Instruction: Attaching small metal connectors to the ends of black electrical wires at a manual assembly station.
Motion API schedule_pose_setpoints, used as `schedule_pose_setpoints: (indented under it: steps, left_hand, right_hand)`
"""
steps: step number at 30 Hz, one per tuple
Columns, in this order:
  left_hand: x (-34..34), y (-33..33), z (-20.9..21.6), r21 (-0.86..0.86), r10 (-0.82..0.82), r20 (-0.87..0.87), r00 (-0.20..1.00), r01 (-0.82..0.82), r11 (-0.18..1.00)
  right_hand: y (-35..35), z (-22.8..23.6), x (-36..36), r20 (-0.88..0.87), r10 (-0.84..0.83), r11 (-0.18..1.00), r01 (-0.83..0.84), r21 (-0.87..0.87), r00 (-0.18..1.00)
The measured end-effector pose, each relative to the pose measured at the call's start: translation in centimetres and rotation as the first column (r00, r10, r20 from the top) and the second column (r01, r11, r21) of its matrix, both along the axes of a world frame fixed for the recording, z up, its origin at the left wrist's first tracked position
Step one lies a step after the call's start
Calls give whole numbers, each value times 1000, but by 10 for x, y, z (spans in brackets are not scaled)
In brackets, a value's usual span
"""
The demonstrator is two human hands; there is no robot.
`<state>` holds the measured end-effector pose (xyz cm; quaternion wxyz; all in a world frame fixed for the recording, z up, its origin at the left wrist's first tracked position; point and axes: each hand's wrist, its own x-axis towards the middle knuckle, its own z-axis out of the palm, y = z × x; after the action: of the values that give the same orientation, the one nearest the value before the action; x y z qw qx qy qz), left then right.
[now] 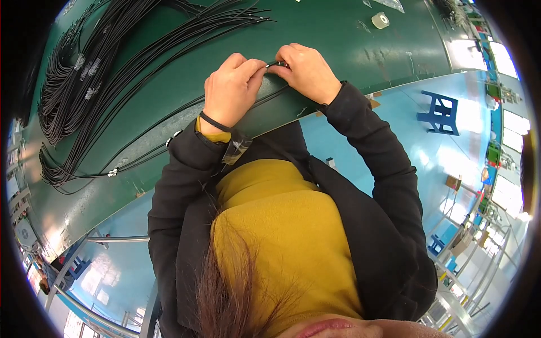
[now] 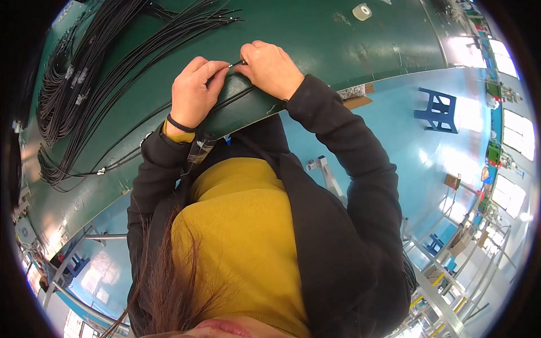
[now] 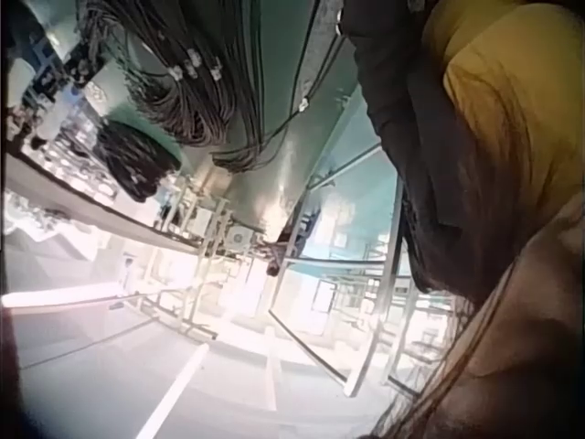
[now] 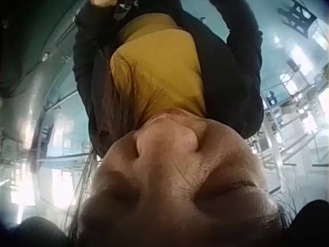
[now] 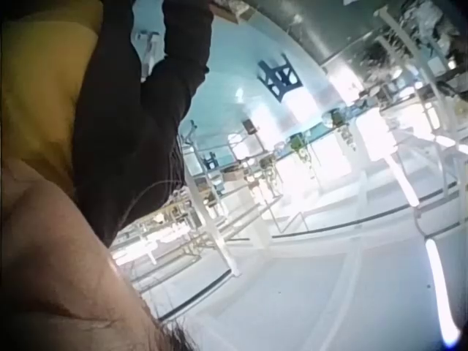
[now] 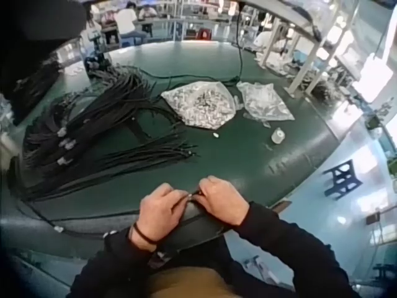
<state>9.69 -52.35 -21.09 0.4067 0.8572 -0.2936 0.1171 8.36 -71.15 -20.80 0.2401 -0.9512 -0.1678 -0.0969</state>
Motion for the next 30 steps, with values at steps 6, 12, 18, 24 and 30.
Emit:
schedule_pose_setpoints:
  steps: [6,12,18,24,30]
  left_hand:
    - [-2,0,-1,27,-14,4,1000,14,1000]
    - [-3,0,-1,76,-14,15,1000,13,997]
    - [-2,1,-1,129,-24,34,999,19,992]
    - [-1,2,0,123,-40,21,999,37,992]
    - [5,1,4,-172,-167,-43,985,157,972]
  right_hand:
    - [-1,0,1,4,4,998,-4,-58,1000]
    - [-2,1,0,27,13,993,-10,-115,1000]
    - [-6,8,-2,113,89,978,-65,-196,990]
    - [-12,7,2,210,259,954,-216,-208,943]
    - [-6,25,6,-374,273,813,-5,582,887]
